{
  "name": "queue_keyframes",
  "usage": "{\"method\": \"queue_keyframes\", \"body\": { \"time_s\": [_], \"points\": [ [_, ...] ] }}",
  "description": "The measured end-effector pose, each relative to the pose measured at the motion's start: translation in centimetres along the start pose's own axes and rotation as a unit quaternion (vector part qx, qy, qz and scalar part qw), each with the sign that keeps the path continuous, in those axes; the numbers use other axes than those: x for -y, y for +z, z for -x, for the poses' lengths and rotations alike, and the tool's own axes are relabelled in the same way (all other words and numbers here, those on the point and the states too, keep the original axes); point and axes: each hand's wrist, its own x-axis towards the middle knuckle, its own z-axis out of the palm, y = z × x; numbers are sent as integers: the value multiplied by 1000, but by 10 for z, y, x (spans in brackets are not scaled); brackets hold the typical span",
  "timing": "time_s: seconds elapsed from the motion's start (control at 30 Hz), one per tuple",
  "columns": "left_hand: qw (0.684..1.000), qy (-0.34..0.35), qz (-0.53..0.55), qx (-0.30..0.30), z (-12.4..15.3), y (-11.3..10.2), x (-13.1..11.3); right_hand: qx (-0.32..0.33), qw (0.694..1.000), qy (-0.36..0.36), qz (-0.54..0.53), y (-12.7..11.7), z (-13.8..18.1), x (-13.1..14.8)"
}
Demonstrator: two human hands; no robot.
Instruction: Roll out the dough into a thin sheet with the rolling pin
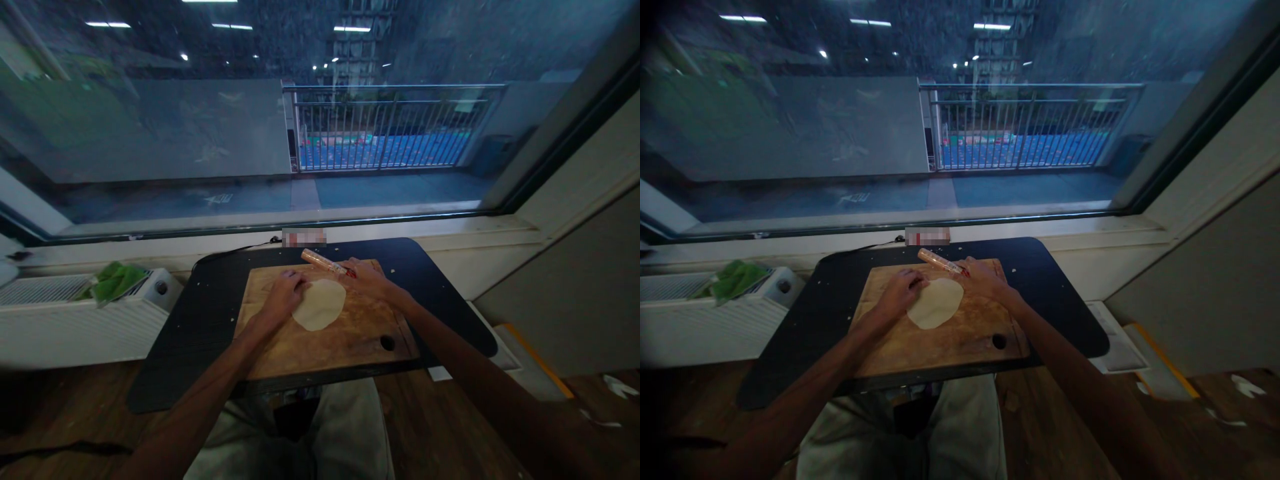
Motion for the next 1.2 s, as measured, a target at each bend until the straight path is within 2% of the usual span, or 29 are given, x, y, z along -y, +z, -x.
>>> {"method": "queue_keyframes", "body": {
  "time_s": [0.13,0.27,0.33,0.4,0.5,0.6,0.67,0.77,0.93,1.07,1.2],
  "points": [
    [997,-26,74,7,-4,-8,5,5,1000,-20,15,5,-4,6],
    [982,-55,157,84,-4,-52,26,5,998,-19,62,3,1,3],
    [991,-63,111,29,-4,-74,32,11,995,-56,84,3,6,3],
    [997,-65,33,-26,-3,-83,26,19,987,-129,95,7,10,9],
    [997,-8,-75,-7,2,-66,3,11,969,-225,99,23,14,27],
    [984,2,-176,19,11,-36,-16,-25,961,-248,124,41,19,41],
    [975,-15,-222,6,17,-23,-18,-64,960,-218,164,48,22,42],
    [966,-38,-255,-29,22,-16,-14,-110,955,-143,235,46,21,33],
    [953,-88,-286,-52,16,-15,-13,-123,952,-44,275,35,-2,19],
    [950,-102,-291,-47,9,-15,-13,-109,956,-22,270,33,-27,18],
    [949,-104,-293,-46,8,-14,-10,-111,956,-32,270,31,-38,16]
  ]
}}
